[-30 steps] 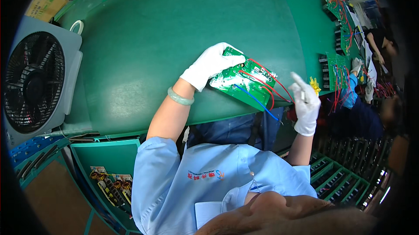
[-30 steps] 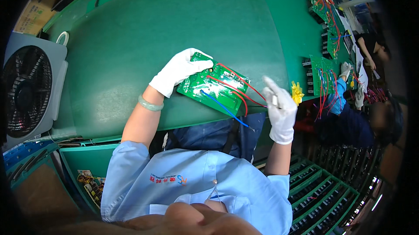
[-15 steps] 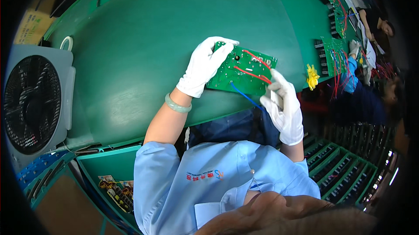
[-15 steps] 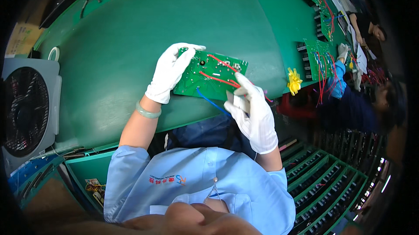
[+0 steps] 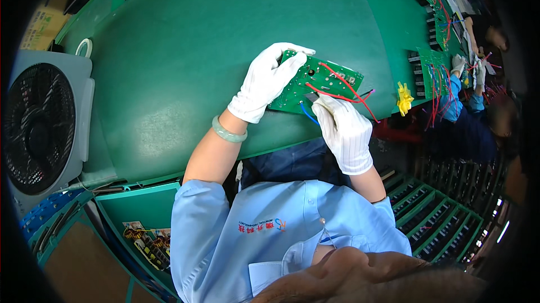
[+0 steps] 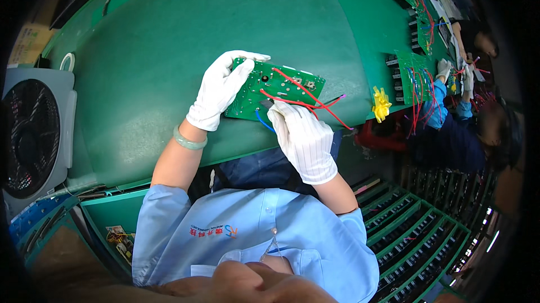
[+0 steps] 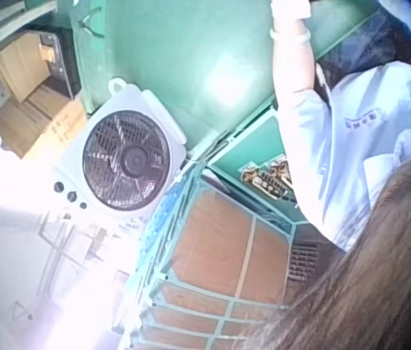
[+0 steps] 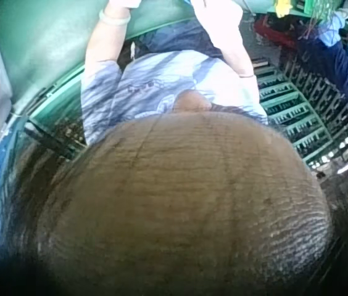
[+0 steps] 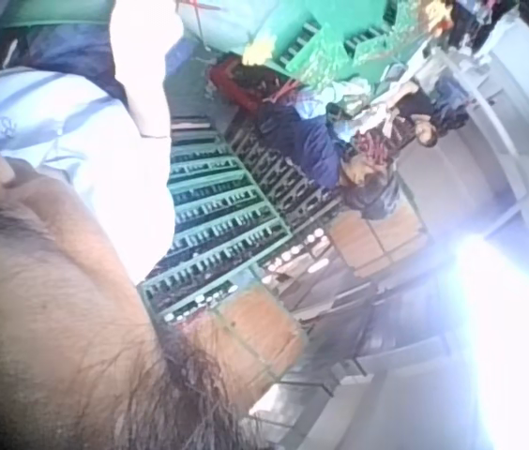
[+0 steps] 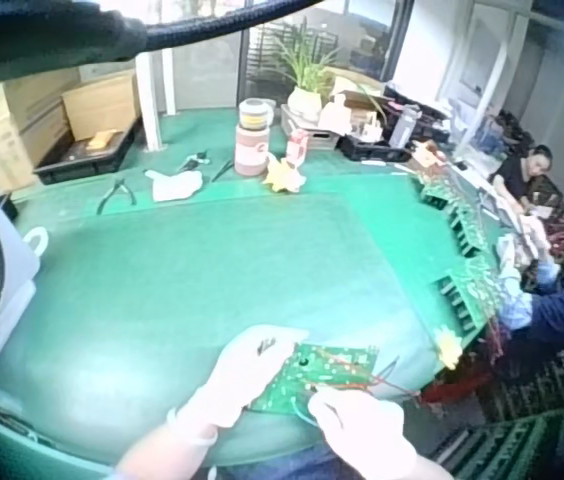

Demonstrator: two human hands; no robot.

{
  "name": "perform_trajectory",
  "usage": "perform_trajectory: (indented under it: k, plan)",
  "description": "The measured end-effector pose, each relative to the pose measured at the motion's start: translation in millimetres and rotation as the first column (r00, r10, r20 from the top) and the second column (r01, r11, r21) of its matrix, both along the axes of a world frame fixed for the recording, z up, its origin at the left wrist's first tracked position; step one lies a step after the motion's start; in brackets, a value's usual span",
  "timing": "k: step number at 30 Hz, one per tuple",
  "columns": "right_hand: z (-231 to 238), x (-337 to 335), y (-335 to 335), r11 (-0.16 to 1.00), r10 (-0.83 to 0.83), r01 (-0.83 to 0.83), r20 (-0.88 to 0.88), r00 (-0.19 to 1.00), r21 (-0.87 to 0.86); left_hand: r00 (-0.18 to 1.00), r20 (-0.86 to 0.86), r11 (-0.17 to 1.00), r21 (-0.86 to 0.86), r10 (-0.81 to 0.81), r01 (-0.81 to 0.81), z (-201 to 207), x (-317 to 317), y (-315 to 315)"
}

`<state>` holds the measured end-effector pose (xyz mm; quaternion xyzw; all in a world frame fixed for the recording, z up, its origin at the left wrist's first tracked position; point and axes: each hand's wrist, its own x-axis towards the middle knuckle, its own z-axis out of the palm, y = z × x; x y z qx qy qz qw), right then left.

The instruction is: The person handles a green circuit board with cylindrical components, turning it over to inspect both sides and aligning wires. They pick up a second board, examine its wiring, and then return to the first board to adjust the cylindrical components and wires. The task involves manual assembly and inspection of electronic components on a green workbench.

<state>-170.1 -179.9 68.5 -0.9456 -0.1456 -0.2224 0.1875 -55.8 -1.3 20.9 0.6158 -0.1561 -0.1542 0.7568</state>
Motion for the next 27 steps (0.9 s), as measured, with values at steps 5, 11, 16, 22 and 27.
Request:
perform_trajectory:
  k: [5,11,16,22,27]
  plan:
    - [-2.4,0.6,-5.0,1.000,-0.010,0.011,0.047,0.999,-0.016,0.998,0.013,0.997,-0.050,0.067,-0.066,-2.1,-2.1,-4.6]
    - [-1.0,0.5,-8.3,1.000,0.007,-0.007,0.014,1.000,-0.015,1.000,0.001,0.999,0.042,0.008,-0.008,3.7,-0.1,0.4]
    - [-2.1,1.9,-9.6,1.000,0.006,-0.006,0.028,1.000,0.004,0.999,-0.038,1.000,0.013,0.008,-0.007,4.3,-0.8,0.0]
    - [-2.1,3.4,-10.4,1.000,0.026,-0.026,0.029,0.999,0.003,0.999,-0.037,1.000,0.017,0.002,-0.001,4.2,-0.8,0.0]
    - [-1.5,2.0,-9.5,1.000,0.020,-0.020,0.021,1.000,-0.002,1.000,-0.026,0.999,0.031,0.009,-0.009,5.5,-1.3,-0.5]
